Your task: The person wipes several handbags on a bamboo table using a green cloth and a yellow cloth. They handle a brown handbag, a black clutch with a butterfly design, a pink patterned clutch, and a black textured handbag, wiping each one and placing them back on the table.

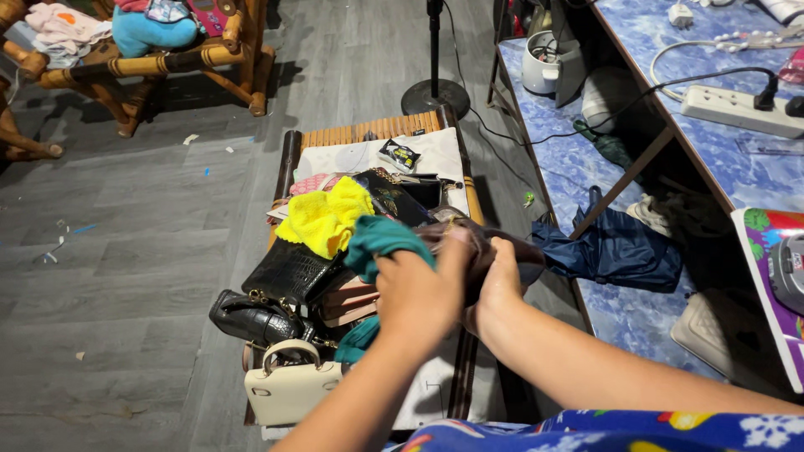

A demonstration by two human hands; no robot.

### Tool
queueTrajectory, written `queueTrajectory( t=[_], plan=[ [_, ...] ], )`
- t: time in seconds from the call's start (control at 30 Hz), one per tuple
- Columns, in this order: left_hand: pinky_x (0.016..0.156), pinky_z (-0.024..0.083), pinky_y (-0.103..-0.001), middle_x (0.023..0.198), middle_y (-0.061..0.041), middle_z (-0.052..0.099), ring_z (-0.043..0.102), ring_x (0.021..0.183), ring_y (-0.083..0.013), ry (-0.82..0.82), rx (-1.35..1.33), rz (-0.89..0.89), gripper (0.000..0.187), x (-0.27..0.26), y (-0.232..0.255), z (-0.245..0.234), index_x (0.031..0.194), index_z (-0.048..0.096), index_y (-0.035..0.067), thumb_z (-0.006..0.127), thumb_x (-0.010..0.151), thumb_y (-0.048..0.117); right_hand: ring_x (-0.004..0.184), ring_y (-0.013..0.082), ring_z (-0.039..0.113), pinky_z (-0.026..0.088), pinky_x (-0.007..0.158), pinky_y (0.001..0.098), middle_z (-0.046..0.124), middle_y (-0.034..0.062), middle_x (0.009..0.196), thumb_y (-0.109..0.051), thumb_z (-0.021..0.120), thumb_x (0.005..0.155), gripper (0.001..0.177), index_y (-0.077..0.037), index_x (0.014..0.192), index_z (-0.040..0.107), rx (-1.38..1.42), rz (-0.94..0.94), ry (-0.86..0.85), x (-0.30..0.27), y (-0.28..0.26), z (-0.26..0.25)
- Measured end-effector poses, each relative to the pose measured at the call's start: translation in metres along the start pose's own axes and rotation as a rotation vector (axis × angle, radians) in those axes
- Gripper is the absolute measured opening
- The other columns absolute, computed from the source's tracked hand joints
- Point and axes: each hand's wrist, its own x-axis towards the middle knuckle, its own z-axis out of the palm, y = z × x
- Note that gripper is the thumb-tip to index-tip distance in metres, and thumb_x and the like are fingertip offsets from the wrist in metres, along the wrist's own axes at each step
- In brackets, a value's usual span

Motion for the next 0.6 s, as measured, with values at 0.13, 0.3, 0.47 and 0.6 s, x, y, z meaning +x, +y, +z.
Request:
queueTrajectory(
  t=[0.13,0.3,0.47,0.6],
  plan=[
    [0.107,0.031,-0.056,0.16,-0.029,0.023,0.027,0.141,-0.0531,-0.026,0.217,0.316,0.12,-0.008,-0.006,0.002,0.149,0.036,-0.002,0.084,0.067,0.071,0.116,0.0385,0.069,0.055,0.097,0.0603,0.069,0.0149,0.122,-0.041,0.067,0.083,0.072,-0.022,0.145,0.035,0.101,0.001,0.113,-0.01,-0.005,0.003],
    [0.095,0.057,-0.037,0.118,-0.012,0.079,0.076,0.108,-0.0243,-0.361,-0.251,0.468,0.087,0.033,-0.024,-0.027,0.125,0.064,0.006,0.085,0.056,0.054,0.116,0.0404,0.069,0.051,0.097,0.0734,0.061,0.0162,0.14,-0.04,0.074,0.072,0.101,-0.031,0.151,0.011,0.056,0.077,0.138,-0.033,-0.014,0.002],
    [0.086,0.058,-0.034,0.108,-0.006,0.079,0.074,0.094,-0.0185,-0.27,-0.228,0.338,0.068,0.048,-0.021,-0.031,0.124,0.067,0.009,0.085,0.067,0.043,0.137,0.0416,0.043,0.049,0.104,0.0688,0.038,0.0148,0.152,-0.051,0.087,0.067,0.124,-0.025,0.157,0.004,-0.137,0.002,0.228,-0.036,-0.02,-0.012],
    [0.084,0.06,-0.039,0.115,-0.012,0.076,0.074,0.098,-0.0251,-0.429,-0.594,-0.015,0.061,0.06,-0.024,-0.031,0.126,0.066,0.006,0.077,0.076,0.039,0.15,0.035,0.035,0.039,0.118,0.0601,0.03,0.0076,0.158,-0.052,0.088,0.066,0.14,-0.026,0.157,-0.016,-0.113,-0.079,0.197,-0.033,-0.021,-0.035]
  ],
)
